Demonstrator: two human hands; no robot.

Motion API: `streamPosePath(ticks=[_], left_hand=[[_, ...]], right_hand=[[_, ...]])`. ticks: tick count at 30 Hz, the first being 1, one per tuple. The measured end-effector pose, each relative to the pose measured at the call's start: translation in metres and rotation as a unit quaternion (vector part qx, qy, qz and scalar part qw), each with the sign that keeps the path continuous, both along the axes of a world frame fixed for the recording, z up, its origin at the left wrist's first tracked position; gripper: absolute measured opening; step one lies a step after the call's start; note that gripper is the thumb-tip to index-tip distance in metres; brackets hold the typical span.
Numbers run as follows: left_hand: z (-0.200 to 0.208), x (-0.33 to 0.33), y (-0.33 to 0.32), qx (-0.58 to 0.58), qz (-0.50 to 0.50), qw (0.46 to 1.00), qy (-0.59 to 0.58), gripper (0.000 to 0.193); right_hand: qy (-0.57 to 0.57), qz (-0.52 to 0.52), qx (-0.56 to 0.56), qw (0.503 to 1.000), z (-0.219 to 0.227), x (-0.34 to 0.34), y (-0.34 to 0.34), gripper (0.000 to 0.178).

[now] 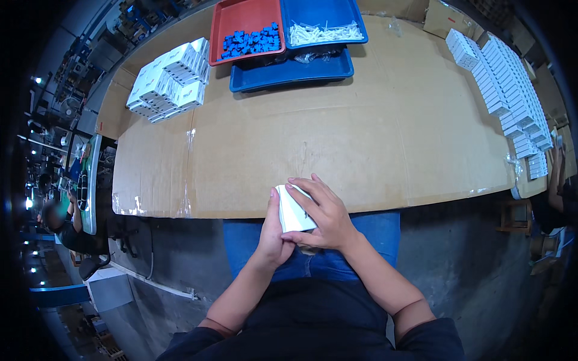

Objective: The recorder is assembling and packaging small electronic or plastic components into boxes.

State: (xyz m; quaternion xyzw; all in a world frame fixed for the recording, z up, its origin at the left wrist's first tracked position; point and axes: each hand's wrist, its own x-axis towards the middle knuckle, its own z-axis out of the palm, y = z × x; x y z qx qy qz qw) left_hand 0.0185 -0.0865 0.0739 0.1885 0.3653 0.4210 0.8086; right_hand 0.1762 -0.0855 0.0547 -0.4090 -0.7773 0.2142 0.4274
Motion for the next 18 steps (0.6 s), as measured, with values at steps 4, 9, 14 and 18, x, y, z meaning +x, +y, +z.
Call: streamPosePath(ticks=[4,9,14,18], left_hand=[[0.005,0.001,-0.002,-0.044,-0.007,0.999,0.004,0.065],[0.006,0.0,-0.003,-0.049,-0.007,0.999,0.012,0.067],[0.004,-0.003,-0.004,-0.033,-0.028,0.999,0.008,0.067],[-0.002,-0.004,-0.006,-0.037,-0.027,0.999,0.017,0.066]], right_hand=[[0.016,0.008,0.021,1.0,0.001,-0.001,0.002,0.09],[0.029,0.008,0.067,0.997,-0.01,-0.003,0.001,0.086],[0.045,0.014,0.093,0.995,-0.009,-0.004,0.002,0.08],[0.084,0.013,0.078,0.993,-0.017,-0.007,0.0,0.078]])
